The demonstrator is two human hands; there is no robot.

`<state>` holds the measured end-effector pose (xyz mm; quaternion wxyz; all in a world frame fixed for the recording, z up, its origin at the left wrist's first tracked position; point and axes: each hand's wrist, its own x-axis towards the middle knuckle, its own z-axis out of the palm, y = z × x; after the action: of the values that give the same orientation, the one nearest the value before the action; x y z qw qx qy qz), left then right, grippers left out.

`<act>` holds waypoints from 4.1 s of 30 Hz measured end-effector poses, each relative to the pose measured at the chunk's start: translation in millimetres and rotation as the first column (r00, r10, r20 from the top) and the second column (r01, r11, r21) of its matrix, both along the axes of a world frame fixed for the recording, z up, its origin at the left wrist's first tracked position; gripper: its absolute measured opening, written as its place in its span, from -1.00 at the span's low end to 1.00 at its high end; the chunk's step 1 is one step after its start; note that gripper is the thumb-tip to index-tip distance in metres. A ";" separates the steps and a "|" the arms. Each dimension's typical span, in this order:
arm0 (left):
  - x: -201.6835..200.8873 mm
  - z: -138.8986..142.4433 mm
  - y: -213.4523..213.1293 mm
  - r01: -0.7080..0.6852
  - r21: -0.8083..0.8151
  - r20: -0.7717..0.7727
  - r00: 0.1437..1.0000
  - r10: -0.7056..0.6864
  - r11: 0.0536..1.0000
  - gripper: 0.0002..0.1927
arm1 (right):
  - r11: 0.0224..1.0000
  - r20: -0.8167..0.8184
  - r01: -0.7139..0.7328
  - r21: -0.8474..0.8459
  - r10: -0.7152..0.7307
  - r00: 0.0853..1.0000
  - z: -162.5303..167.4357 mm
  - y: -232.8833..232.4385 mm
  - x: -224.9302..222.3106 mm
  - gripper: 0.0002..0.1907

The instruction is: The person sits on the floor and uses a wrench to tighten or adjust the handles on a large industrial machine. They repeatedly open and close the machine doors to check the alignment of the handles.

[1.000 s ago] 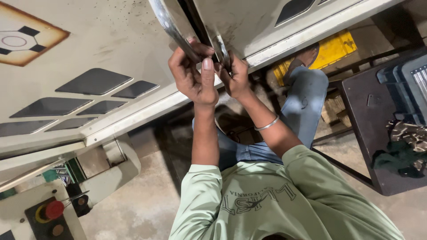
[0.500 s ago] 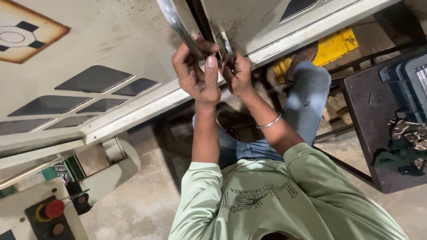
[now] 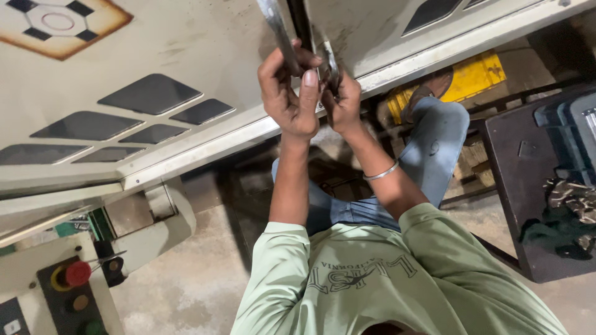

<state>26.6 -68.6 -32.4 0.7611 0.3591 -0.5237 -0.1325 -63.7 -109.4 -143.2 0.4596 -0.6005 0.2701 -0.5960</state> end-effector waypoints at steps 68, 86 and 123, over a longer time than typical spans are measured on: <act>3.0 3.9 3.7 0.022 0.046 -0.005 1.000 -0.022 0.999 -0.60 | 0.999 0.032 -0.040 0.012 0.039 0.999 2.0 -1.1 2.3 -0.92; 4.2 3.6 2.4 0.015 0.045 0.002 1.000 -0.015 0.999 -0.61 | 0.999 0.006 -0.029 -0.025 0.029 1.000 7.4 -1.7 3.0 -0.96; 3.9 5.1 -0.4 0.004 0.014 0.010 1.000 -0.004 1.000 -0.60 | 0.998 0.052 -0.067 -0.021 0.068 0.996 4.8 -5.3 3.1 -0.94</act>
<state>30.5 -69.0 -27.3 0.7557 0.3639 -0.5273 -0.1360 -60.5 -114.7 -138.4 0.4805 -0.5979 0.2316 -0.5984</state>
